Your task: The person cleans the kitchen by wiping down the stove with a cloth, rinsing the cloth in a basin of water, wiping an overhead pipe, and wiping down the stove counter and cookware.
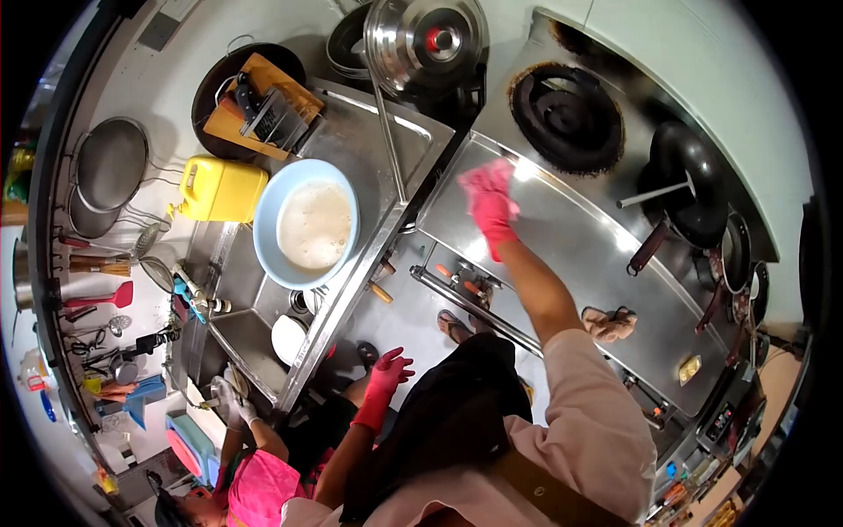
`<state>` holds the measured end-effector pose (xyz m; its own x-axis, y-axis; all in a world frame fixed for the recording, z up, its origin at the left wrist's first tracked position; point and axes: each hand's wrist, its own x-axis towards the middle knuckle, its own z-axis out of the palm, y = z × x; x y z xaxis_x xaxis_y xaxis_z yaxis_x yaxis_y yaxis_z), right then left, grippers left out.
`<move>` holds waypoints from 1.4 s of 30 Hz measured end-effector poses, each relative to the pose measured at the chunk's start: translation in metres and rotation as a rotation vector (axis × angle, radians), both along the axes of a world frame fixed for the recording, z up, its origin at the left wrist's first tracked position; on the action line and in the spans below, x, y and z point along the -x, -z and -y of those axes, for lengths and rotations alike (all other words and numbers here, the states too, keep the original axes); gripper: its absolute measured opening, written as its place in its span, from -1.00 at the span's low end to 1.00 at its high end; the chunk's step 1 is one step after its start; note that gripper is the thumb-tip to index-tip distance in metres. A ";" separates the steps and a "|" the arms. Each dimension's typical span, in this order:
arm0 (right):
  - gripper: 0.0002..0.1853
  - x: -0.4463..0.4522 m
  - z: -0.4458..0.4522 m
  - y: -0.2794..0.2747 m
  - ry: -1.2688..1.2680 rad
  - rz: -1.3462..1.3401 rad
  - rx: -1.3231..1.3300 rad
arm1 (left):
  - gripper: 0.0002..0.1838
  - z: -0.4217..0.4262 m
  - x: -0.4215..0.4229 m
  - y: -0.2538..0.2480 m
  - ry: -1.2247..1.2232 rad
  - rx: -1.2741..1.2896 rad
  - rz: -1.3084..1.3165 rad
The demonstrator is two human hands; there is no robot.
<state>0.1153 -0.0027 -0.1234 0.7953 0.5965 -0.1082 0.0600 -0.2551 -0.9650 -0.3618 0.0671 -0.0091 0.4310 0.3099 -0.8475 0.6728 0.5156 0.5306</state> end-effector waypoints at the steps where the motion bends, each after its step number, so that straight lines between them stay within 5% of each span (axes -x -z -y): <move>1: -0.44 0.025 -0.022 0.010 0.079 -0.259 -0.340 | -0.49 0.001 0.000 -0.002 0.023 -0.004 0.000; 3: -0.46 0.075 -0.065 0.030 0.251 -0.814 -1.153 | -0.48 0.001 0.002 0.001 0.032 0.008 0.001; 5: -0.54 0.081 -0.043 0.038 -0.181 0.579 -0.138 | -0.48 -0.001 -0.002 0.002 0.050 -0.007 -0.022; 6: -0.61 0.085 -0.023 0.025 -0.301 0.936 0.056 | -0.48 -0.001 -0.004 0.003 0.052 -0.016 -0.029; 9: -0.62 0.072 0.028 -0.054 -0.656 0.784 0.118 | -0.47 -0.006 -0.012 -0.001 0.050 -0.038 -0.035; 11: -0.55 0.045 0.038 -0.046 -0.255 0.739 0.133 | -0.45 -0.010 -0.015 -0.001 0.063 -0.041 -0.026; 13: -0.49 0.013 0.031 -0.004 0.167 0.105 -0.386 | -0.44 -0.010 -0.013 -0.005 0.068 -0.035 -0.006; 14: -0.46 -0.003 0.017 0.029 0.383 -0.524 -0.868 | -0.44 -0.008 -0.011 -0.008 0.073 -0.030 -0.004; 16: -0.43 -0.033 -0.028 0.108 0.313 0.055 -0.565 | -0.46 -0.007 -0.001 0.002 0.053 0.037 -0.016; 18: -0.46 -0.011 -0.057 0.124 0.214 0.095 -0.569 | -0.47 -0.001 0.006 0.002 0.066 0.017 -0.017; 20: -0.49 0.063 -0.057 0.052 0.008 0.118 -0.137 | -0.47 0.001 0.013 0.004 0.076 0.022 -0.012; 22: -0.62 0.100 -0.052 0.068 -0.154 0.593 0.069 | -0.46 0.002 0.007 0.004 0.098 0.000 -0.019; 24: -0.72 0.099 -0.019 0.009 -0.476 0.927 0.111 | -0.46 0.003 -0.003 -0.006 0.091 -0.013 -0.041; 27: -0.78 0.073 0.003 -0.059 -0.538 0.773 0.281 | -0.47 -0.004 -0.005 -0.003 0.072 0.001 -0.036; 28: -0.80 0.056 -0.009 -0.022 -0.385 0.156 -0.189 | -0.47 -0.006 -0.003 -0.003 0.069 -0.005 -0.025; 30: -0.74 0.026 -0.013 -0.011 0.074 0.717 0.149 | -0.47 -0.007 0.002 -0.001 0.059 -0.017 -0.011; 33: -0.73 0.024 -0.028 0.005 0.202 1.070 0.331 | -0.48 -0.005 0.013 0.000 0.069 -0.013 -0.035; 36: -0.70 0.095 -0.026 0.002 -0.135 0.992 0.090 | -0.47 -0.001 0.019 0.016 0.080 0.011 -0.014; 38: -0.69 0.116 -0.007 -0.009 0.076 0.838 0.149 | -0.47 -0.002 0.018 0.020 0.062 0.043 -0.007; 39: -0.71 0.129 0.011 -0.015 0.267 0.308 -0.231 | -0.47 -0.002 0.018 0.021 0.058 0.008 0.006; 41: -0.77 0.145 0.071 -0.026 0.438 0.326 -0.150 | -0.46 -0.004 0.008 0.008 0.070 0.013 0.001; 42: -0.77 0.159 0.102 -0.026 0.597 -0.010 -0.356 | -0.46 -0.006 0.003 0.007 0.078 0.012 -0.007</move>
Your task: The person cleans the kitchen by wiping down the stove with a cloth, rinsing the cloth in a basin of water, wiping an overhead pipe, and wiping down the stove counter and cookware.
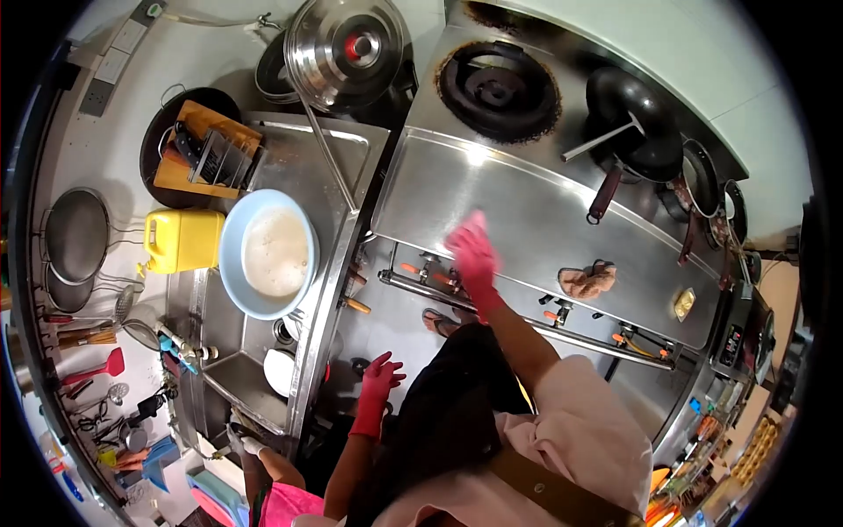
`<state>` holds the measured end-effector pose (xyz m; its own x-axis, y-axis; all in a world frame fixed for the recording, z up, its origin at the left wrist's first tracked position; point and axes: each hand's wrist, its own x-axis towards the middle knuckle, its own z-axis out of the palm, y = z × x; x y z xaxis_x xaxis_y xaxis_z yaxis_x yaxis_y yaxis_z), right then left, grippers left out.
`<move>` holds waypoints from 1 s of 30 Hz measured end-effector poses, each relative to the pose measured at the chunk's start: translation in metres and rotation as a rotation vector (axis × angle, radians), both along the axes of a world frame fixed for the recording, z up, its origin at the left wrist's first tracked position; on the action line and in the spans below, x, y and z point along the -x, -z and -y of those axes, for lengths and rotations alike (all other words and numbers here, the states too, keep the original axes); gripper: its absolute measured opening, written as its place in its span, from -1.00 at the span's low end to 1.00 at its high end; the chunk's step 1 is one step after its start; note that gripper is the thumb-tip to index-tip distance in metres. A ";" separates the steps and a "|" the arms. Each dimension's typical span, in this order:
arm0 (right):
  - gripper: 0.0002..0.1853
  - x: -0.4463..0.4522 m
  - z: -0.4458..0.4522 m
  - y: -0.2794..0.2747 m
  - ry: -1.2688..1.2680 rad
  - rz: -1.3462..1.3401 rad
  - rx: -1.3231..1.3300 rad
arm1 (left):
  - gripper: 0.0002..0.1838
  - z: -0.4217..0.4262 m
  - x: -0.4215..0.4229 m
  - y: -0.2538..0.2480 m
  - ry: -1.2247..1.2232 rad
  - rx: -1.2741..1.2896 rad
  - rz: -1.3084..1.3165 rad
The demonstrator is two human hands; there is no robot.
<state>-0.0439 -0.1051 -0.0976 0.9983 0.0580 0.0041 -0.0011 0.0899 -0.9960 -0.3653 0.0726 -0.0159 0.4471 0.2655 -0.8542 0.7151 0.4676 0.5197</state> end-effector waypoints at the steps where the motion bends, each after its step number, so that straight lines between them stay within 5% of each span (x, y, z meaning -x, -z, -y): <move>1: -0.70 0.014 0.032 0.001 0.179 -0.237 -0.335 | -0.46 -0.001 -0.004 -0.004 -0.004 -0.009 -0.001; 3: -0.61 0.009 0.118 -0.021 0.128 -0.341 -0.040 | -0.46 0.001 -0.011 -0.009 -0.021 -0.027 -0.007; 4: -0.61 0.007 0.147 0.003 0.200 -0.165 0.224 | -0.46 0.002 -0.013 -0.010 -0.023 -0.021 0.012; 5: -0.59 0.005 0.177 0.030 0.313 -0.016 0.509 | -0.46 0.002 -0.014 -0.009 -0.023 -0.017 0.028; 6: -0.56 0.010 0.189 0.066 0.505 0.211 1.095 | -0.46 0.001 -0.013 -0.007 -0.021 -0.016 0.042; 7: -0.48 0.004 0.175 0.049 0.539 0.128 1.343 | -0.47 0.002 -0.011 -0.002 -0.012 -0.009 0.051; 10: -0.53 -0.022 0.065 0.017 0.459 0.069 1.152 | -0.47 0.003 -0.014 0.005 0.016 0.002 0.021; 11: -0.53 -0.024 0.015 0.054 0.488 0.085 0.548 | -0.46 0.005 -0.014 0.004 0.029 -0.011 0.012; 12: -0.57 -0.026 -0.029 0.050 0.236 0.027 -0.005 | -0.46 0.008 -0.014 0.000 0.051 -0.009 0.002; 15: -0.56 -0.063 -0.094 0.011 -0.241 0.716 1.119 | -0.45 0.005 -0.016 -0.007 0.119 -0.018 0.019; 18: -0.51 -0.132 -0.124 0.008 -0.201 0.696 1.268 | -0.47 0.002 -0.018 -0.021 -0.024 -0.052 0.043; 21: -0.58 -0.202 -0.129 0.015 -0.116 0.895 1.272 | -0.50 0.001 -0.006 -0.015 -0.111 -0.060 0.008; 24: -0.56 -0.228 -0.098 0.026 -0.296 0.412 1.007 | -0.50 0.002 0.009 0.000 -0.045 -0.054 -0.014; 26: -0.63 -0.209 -0.039 0.031 -0.052 0.625 1.105 | -0.49 0.002 0.005 0.004 -0.030 -0.066 -0.031; 28: -0.58 -0.165 0.028 -0.098 -0.038 -0.437 0.260 | -0.47 0.005 0.001 0.006 -0.075 -0.030 0.033; 29: -0.66 -0.158 0.073 -0.063 0.110 -0.333 0.307 | -0.45 0.005 -0.003 0.004 -0.088 -0.021 0.057; 30: -0.61 -0.142 0.111 -0.091 0.133 -0.013 0.639 | -0.47 0.007 -0.004 0.005 -0.095 -0.010 0.053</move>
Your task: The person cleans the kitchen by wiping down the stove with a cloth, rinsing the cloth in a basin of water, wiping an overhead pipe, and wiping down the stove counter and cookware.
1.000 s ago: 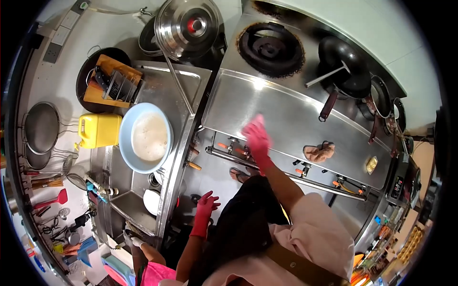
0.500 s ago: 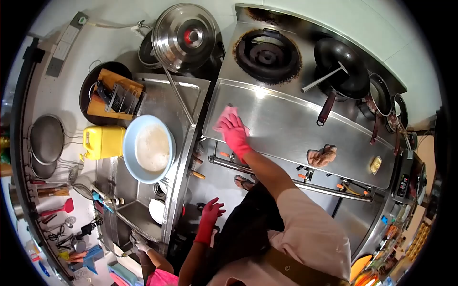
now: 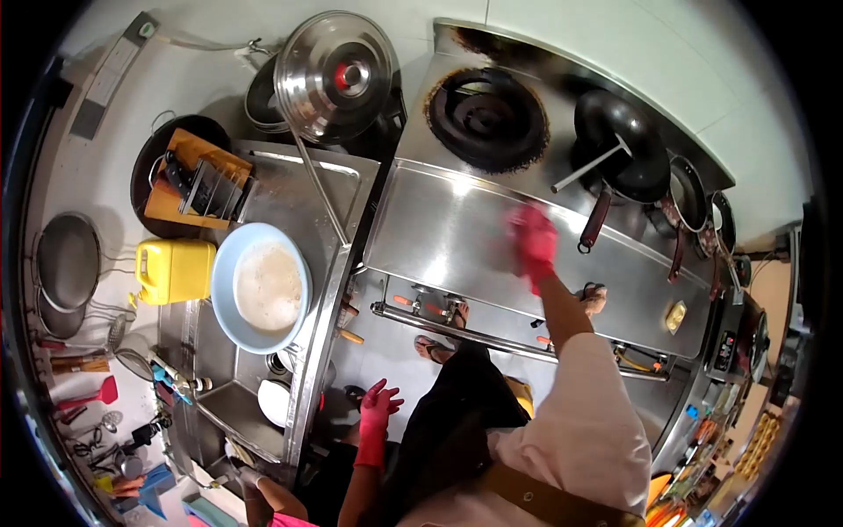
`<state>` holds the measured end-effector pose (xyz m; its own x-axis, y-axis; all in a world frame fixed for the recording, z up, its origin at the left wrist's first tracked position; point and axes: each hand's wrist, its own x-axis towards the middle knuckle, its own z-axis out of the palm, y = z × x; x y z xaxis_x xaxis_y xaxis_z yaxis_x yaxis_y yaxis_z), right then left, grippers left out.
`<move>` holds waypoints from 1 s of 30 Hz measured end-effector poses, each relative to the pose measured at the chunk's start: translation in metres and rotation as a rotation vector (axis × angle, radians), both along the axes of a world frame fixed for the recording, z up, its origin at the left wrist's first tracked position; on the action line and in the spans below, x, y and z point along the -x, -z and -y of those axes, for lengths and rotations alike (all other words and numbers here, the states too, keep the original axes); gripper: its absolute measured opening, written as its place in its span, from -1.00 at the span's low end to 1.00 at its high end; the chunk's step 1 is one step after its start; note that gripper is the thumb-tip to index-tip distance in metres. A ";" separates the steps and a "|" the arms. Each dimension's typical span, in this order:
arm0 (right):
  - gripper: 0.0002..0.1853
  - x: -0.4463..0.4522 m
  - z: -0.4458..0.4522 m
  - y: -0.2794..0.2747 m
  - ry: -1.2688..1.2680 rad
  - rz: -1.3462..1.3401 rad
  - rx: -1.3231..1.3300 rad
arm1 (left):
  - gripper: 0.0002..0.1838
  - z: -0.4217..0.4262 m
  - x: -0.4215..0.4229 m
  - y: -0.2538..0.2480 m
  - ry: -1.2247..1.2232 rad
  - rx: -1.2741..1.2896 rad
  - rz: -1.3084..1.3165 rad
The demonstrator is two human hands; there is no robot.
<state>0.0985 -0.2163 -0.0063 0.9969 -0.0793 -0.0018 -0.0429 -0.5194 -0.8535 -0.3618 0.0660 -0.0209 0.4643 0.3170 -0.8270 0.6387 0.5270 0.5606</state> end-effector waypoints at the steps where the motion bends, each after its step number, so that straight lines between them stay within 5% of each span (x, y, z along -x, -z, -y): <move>1: -0.70 -0.003 0.055 0.073 0.083 0.285 0.467 | -0.49 0.000 -0.001 0.002 0.000 0.010 -0.003; 4: -0.70 0.013 0.114 0.109 0.364 0.192 0.736 | -0.45 0.003 0.000 0.028 0.017 0.045 -0.023; 7: -0.69 0.009 0.049 0.126 0.388 0.188 0.679 | -0.43 0.012 0.002 0.030 0.105 0.051 -0.026; 13: -0.66 -0.027 -0.154 0.176 -0.002 0.049 -0.200 | -0.44 0.036 -0.008 0.004 0.115 -0.010 -0.018; 16: -0.62 -0.041 -0.130 0.143 -0.324 -0.016 0.188 | -0.46 0.048 -0.011 0.006 0.127 -0.048 -0.009; 18: -0.52 -0.054 -0.075 0.169 -0.265 -0.120 -0.997 | -0.47 0.049 0.000 0.030 0.154 -0.069 -0.028; 19: -0.53 -0.052 -0.031 0.155 -0.312 -0.104 -0.931 | -0.49 0.055 0.007 0.035 0.158 -0.072 -0.052; 20: -0.54 -0.044 0.024 0.134 -0.422 0.052 -0.502 | -0.52 0.061 0.015 0.042 0.163 -0.076 -0.071; 21: -0.54 -0.033 0.091 0.109 -0.487 0.409 0.257 | -0.66 0.069 0.017 0.052 0.167 -0.051 -0.173; 22: -0.55 -0.020 0.154 0.092 -0.468 0.493 0.471 | -0.81 0.082 0.024 0.056 0.114 -0.019 -0.165; 23: -0.56 -0.007 0.213 0.076 -0.418 0.530 0.598 | -0.83 0.093 0.026 0.059 0.167 -0.018 -0.253; 24: -0.55 0.013 0.257 0.039 -0.123 0.021 0.109 | -0.83 0.103 0.024 0.062 0.217 -0.023 -0.339; 27: -0.50 0.025 0.409 0.085 0.179 -0.160 0.029 | -0.77 0.125 0.030 0.062 0.348 -0.055 -0.623; 29: -0.42 0.040 0.482 0.090 0.435 -0.203 0.451 | -0.75 0.123 0.014 0.070 0.423 0.237 -0.513; 30: -0.38 0.042 0.517 0.136 0.348 -0.028 1.244 | -0.74 0.127 0.011 0.068 0.391 0.175 -0.469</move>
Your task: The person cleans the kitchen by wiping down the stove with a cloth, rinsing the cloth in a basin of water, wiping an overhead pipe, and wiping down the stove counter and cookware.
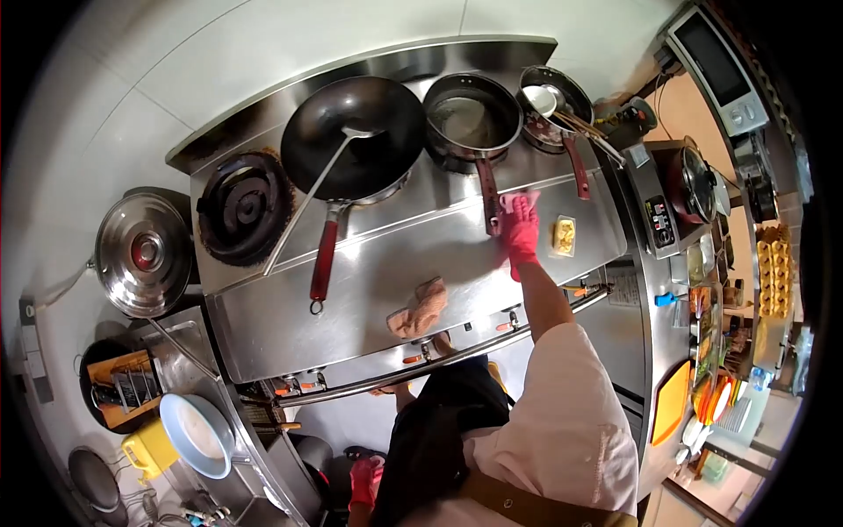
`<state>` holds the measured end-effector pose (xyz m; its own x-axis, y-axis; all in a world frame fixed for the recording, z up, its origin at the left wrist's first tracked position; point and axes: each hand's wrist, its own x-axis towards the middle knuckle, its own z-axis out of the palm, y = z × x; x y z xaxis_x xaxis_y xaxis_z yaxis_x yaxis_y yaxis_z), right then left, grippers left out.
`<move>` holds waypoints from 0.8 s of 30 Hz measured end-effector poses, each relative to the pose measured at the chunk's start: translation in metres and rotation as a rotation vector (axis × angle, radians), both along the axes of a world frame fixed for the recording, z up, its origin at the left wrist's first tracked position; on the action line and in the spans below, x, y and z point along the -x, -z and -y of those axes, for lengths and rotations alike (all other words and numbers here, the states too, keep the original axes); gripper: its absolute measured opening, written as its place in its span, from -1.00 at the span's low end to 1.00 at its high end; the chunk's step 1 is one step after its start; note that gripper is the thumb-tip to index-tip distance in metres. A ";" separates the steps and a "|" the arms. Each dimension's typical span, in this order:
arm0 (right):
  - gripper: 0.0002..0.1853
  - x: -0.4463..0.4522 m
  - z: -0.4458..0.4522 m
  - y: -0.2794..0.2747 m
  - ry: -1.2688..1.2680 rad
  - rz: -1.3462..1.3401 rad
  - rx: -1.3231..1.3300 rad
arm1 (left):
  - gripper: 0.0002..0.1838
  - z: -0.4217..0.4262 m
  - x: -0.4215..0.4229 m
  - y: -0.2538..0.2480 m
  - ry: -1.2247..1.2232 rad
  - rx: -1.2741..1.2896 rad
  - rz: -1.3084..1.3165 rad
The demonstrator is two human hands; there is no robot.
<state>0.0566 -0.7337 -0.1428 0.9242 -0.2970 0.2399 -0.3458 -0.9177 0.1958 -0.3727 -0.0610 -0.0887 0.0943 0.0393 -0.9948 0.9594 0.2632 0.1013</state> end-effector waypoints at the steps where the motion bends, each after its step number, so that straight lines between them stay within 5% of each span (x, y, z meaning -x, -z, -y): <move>1: -0.35 -0.002 0.010 0.011 0.080 0.028 -0.205 | -0.68 0.004 -0.003 -0.003 -0.019 -0.058 0.055; 2: -0.39 0.000 -0.004 0.007 0.131 0.262 -0.379 | -0.65 0.009 -0.010 -0.013 0.012 -0.140 0.096; 4: -0.39 0.005 -0.062 -0.039 0.214 -0.156 0.025 | -0.58 0.032 -0.052 -0.028 0.067 -0.296 0.199; 5: -0.39 0.015 -0.095 -0.016 0.106 0.083 -0.697 | -0.59 0.041 -0.076 -0.030 0.133 -0.328 0.250; 7: -0.39 0.059 -0.115 0.006 -0.157 0.251 -1.270 | -0.60 0.068 -0.123 -0.031 0.267 -0.339 0.422; 11: -0.41 0.136 -0.110 -0.054 -0.671 -0.108 -0.678 | -0.62 0.150 -0.216 -0.030 0.701 -0.478 0.923; 14: -0.38 0.128 -0.043 -0.043 -0.408 -0.065 -1.027 | -0.50 0.245 -0.278 -0.066 0.918 -0.631 1.301; 15: -0.36 0.119 -0.026 -0.019 -0.318 -0.104 -0.101 | -0.46 0.279 -0.301 -0.087 0.976 -0.663 1.471; 16: -0.31 0.101 -0.004 0.002 -0.208 -0.165 -0.123 | -0.42 0.304 -0.315 -0.102 1.035 -0.698 1.632; 18: -0.34 0.054 0.005 -0.034 -0.052 -0.163 -0.268 | -0.30 0.336 -0.327 -0.109 1.191 -0.829 1.503; 21: -0.43 0.009 -0.010 -0.008 -0.053 -0.084 -0.105 | -0.40 0.332 -0.328 -0.055 1.303 -0.913 1.473; 24: -0.45 0.006 -0.089 0.002 -0.230 -0.134 -0.044 | -0.51 0.298 -0.321 -0.022 1.237 -0.611 1.202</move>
